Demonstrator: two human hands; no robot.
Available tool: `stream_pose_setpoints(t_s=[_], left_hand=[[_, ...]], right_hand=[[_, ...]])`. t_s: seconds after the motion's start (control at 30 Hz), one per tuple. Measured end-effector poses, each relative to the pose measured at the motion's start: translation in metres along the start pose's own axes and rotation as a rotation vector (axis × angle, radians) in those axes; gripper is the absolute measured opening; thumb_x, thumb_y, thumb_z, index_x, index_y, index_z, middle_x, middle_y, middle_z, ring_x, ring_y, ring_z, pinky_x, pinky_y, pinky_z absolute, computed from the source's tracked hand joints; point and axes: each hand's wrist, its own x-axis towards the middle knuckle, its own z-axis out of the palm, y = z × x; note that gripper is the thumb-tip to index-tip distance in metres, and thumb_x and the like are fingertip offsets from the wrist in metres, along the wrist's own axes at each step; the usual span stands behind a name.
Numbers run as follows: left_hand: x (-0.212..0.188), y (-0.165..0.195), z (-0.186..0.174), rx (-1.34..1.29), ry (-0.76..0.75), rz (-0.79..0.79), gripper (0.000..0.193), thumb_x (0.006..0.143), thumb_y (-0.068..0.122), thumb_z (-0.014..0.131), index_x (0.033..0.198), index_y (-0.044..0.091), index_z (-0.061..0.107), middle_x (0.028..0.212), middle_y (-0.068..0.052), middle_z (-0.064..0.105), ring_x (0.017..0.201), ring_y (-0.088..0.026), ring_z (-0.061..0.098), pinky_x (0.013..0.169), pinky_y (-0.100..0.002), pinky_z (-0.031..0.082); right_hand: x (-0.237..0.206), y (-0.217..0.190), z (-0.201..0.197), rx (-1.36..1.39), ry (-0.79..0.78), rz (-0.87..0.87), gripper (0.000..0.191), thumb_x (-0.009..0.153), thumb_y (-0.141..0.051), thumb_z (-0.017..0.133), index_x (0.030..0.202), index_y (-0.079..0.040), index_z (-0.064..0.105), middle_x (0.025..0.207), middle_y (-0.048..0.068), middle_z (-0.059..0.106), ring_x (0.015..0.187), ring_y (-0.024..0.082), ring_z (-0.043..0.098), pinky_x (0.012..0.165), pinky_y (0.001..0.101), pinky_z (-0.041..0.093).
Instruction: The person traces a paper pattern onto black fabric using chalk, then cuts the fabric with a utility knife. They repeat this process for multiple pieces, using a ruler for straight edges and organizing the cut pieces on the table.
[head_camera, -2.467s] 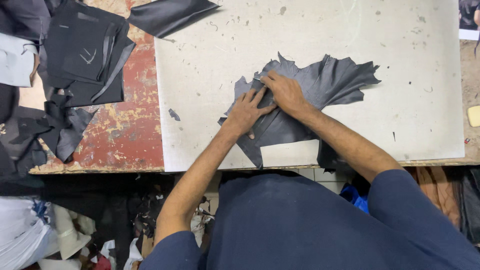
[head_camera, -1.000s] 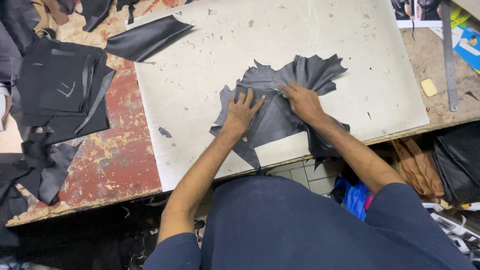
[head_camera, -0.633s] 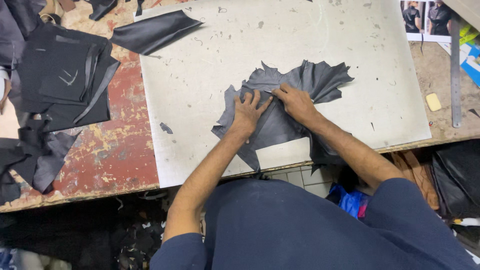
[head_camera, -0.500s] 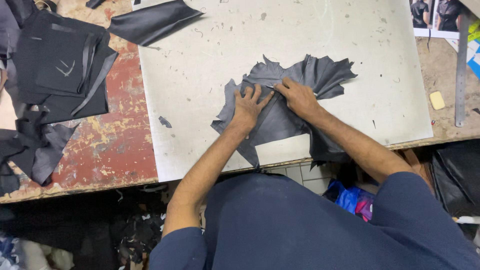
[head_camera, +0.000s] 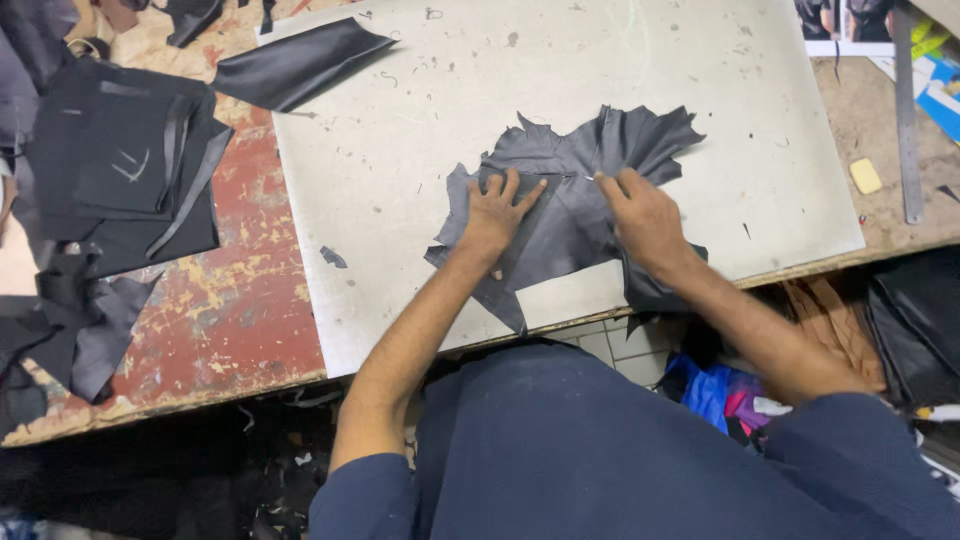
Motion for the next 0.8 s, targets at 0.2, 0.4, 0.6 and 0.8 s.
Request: stream_pose_setpoints(t_s=[0.2,0.4,0.6,0.8], left_hand=[[0.007,-0.036,0.027,-0.206,0.094,0.194,0.159,0.051,0.053,0.101,0.164,0.024,-0.007,0.167,-0.023,0.015,0.148,-0.043,0.026,0.112,-0.067,0.03],[0.019,-0.058,0.055,-0.065,0.119,0.332,0.165,0.043,0.048,0.104,0.164,0.018,-0.004,0.168,-0.023,0.01,0.149,-0.039,0.026,0.11,-0.061,0.034],[0.024,-0.065,0.072,0.009,0.231,0.397,0.151,0.046,0.046,0.101,0.163,0.004,0.015,0.169,-0.028,0.013,0.147,-0.038,0.03,0.11,-0.059,0.036],[0.039,-0.054,0.089,-0.007,0.317,0.396,0.121,0.066,0.019,0.088,0.165,0.028,0.019,0.164,-0.03,0.01,0.144,-0.039,0.028,0.105,-0.061,0.034]], right_hand=[[-0.078,-0.096,-0.013,0.369,-0.083,0.216,0.035,0.089,0.001,0.065,0.122,-0.008,0.068,0.1,0.01,0.063,0.081,0.031,0.068,0.067,0.04,0.056],[-0.066,-0.157,0.024,0.327,-0.053,0.16,0.026,0.096,-0.008,0.068,0.122,-0.012,0.07,0.091,0.005,0.062,0.074,0.023,0.067,0.061,0.0352,0.056],[-0.038,-0.188,0.067,0.224,-0.124,0.074,0.025,0.097,-0.01,0.066,0.121,-0.013,0.071,0.089,0.006,0.061,0.073,0.023,0.066,0.061,0.0363,0.056],[-0.027,-0.203,0.077,0.229,-0.232,0.107,0.025,0.095,-0.002,0.062,0.118,-0.009,0.068,0.093,0.006,0.061,0.077,0.024,0.067,0.061,0.0359,0.057]])
